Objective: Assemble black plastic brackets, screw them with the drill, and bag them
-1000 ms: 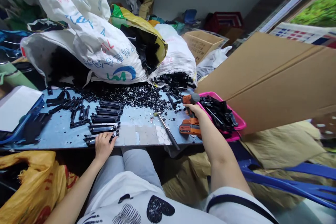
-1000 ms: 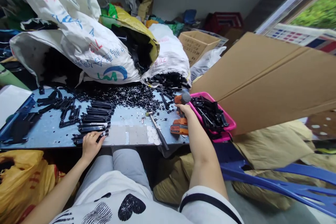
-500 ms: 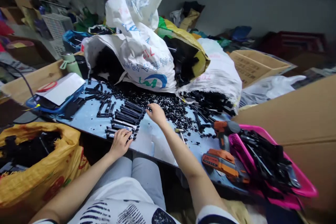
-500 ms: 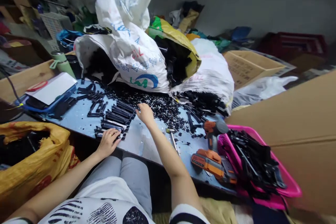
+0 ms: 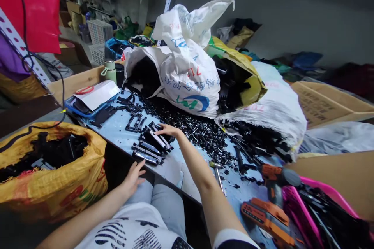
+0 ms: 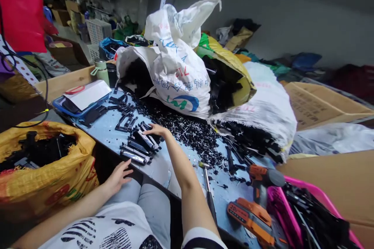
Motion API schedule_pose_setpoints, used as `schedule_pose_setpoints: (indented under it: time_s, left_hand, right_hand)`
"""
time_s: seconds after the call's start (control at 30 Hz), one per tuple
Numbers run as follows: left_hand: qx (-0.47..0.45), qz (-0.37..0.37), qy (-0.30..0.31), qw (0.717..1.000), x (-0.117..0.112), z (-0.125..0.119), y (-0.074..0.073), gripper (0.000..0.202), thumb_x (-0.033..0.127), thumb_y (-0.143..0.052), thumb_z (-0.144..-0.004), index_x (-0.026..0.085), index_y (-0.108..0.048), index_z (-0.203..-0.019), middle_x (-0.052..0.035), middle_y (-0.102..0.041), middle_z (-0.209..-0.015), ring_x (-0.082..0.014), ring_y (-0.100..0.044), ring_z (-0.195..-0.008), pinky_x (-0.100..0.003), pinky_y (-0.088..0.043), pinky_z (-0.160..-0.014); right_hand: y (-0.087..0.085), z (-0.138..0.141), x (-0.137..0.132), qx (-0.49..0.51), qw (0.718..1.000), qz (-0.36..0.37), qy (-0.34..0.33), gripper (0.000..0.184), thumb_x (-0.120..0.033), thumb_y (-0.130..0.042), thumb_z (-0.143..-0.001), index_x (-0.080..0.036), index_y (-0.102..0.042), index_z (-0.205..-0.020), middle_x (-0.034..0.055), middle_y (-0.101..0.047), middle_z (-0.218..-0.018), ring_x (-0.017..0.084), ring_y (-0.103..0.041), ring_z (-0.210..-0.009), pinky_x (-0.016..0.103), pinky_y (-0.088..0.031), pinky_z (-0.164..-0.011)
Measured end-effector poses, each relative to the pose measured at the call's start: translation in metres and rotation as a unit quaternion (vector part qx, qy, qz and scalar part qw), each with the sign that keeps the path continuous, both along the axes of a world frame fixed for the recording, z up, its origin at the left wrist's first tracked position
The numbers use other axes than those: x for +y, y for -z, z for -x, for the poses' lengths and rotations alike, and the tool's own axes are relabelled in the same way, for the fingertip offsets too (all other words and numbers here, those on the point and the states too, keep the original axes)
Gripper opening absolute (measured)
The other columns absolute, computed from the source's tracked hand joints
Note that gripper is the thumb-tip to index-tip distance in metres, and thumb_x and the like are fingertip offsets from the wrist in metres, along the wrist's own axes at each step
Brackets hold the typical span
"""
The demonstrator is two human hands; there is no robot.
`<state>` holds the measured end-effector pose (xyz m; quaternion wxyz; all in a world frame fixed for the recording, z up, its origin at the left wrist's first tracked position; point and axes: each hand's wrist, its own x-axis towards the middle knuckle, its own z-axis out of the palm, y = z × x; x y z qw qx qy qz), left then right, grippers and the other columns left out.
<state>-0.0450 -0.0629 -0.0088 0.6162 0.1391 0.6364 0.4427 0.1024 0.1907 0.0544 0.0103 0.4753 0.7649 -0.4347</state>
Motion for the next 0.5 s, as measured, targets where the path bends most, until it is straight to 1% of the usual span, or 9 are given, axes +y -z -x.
schedule_pose_setpoints:
  time_s: [0.07,0.1,0.17,0.23,0.3,0.37,0.43,0.5]
  left_hand:
    - [-0.012,-0.042,-0.044,0.998,0.002,-0.01,-0.001,0.059,0.061,-0.053,-0.079,0.022,-0.046,-0.123,-0.0151,-0.057,-0.123,-0.0239,-0.061,-0.105,-0.037,-0.053,-0.075]
    - [-0.02,-0.061,-0.078,0.995,0.002,-0.014,-0.003,0.056,0.059,-0.053,-0.08,0.022,-0.047,-0.122,-0.0137,-0.058,-0.122,-0.0236,-0.06,-0.107,-0.037,-0.053,-0.078]
    - [-0.048,-0.097,-0.153,0.982,-0.001,-0.022,-0.006,0.051,0.053,-0.057,-0.08,0.023,-0.048,-0.121,-0.0109,-0.059,-0.123,-0.0227,-0.059,-0.11,-0.037,-0.053,-0.083]
    - [-0.077,-0.135,-0.201,0.967,-0.006,-0.029,-0.01,0.05,0.047,-0.063,-0.079,0.025,-0.049,-0.121,-0.0078,-0.059,-0.124,-0.0217,-0.059,-0.112,-0.036,-0.052,-0.087]
    - [-0.11,-0.162,-0.222,0.955,-0.01,-0.033,-0.015,0.052,0.041,-0.07,-0.075,0.026,-0.049,-0.121,-0.0056,-0.061,-0.122,-0.0213,-0.06,-0.11,-0.036,-0.052,-0.089]
    - [-0.135,-0.172,-0.236,0.947,-0.013,-0.035,-0.02,0.058,0.035,-0.076,-0.068,0.026,-0.05,-0.12,-0.0052,-0.063,-0.118,-0.0216,-0.062,-0.105,-0.036,-0.053,-0.088]
    - [-0.145,-0.166,-0.251,0.943,-0.013,-0.036,-0.025,0.061,0.031,-0.08,-0.063,0.023,-0.053,-0.116,-0.0065,-0.066,-0.112,-0.0222,-0.065,-0.099,-0.036,-0.053,-0.086]
    - [-0.14,-0.156,-0.252,0.945,-0.013,-0.034,-0.029,0.059,0.031,-0.082,-0.059,0.02,-0.056,-0.111,-0.0083,-0.068,-0.106,-0.023,-0.067,-0.093,-0.037,-0.054,-0.083]
  right_hand:
    - [0.011,0.007,-0.015,0.027,0.999,0.027,0.009,0.098,-0.061,-0.073,-0.057,-0.015,-0.041,-0.138,0.0137,-0.038,-0.143,0.028,-0.039,-0.129,0.036,-0.028,-0.109]
    - [0.017,0.009,-0.025,0.035,0.999,0.036,0.003,0.099,-0.061,-0.074,-0.056,-0.015,-0.041,-0.138,0.0133,-0.039,-0.143,0.028,-0.038,-0.129,0.036,-0.027,-0.11]
    - [0.025,0.009,-0.048,0.041,0.998,0.054,-0.008,0.102,-0.06,-0.077,-0.052,-0.014,-0.042,-0.137,0.0134,-0.044,-0.139,0.029,-0.042,-0.126,0.035,-0.03,-0.108]
    - [0.029,0.006,-0.07,0.045,0.996,0.078,-0.006,0.103,-0.058,-0.078,-0.051,-0.015,-0.041,-0.136,0.0135,-0.05,-0.132,0.028,-0.049,-0.118,0.035,-0.037,-0.102]
    - [0.03,0.003,-0.089,0.056,0.993,0.102,0.011,0.101,-0.057,-0.079,-0.051,-0.017,-0.04,-0.136,0.012,-0.056,-0.123,0.026,-0.056,-0.107,0.035,-0.044,-0.094]
    - [0.029,0.0,-0.101,0.072,0.989,0.122,0.028,0.098,-0.055,-0.079,-0.053,-0.02,-0.039,-0.135,0.0088,-0.06,-0.113,0.023,-0.059,-0.096,0.034,-0.047,-0.086]
    - [0.027,-0.003,-0.107,0.082,0.987,0.132,0.046,0.094,-0.052,-0.08,-0.053,-0.022,-0.04,-0.132,0.0053,-0.063,-0.103,0.02,-0.061,-0.087,0.033,-0.048,-0.081]
    - [0.024,-0.005,-0.108,0.089,0.983,0.149,0.059,0.088,-0.051,-0.08,-0.054,-0.022,-0.042,-0.128,0.0025,-0.063,-0.093,0.018,-0.061,-0.079,0.033,-0.049,-0.075]
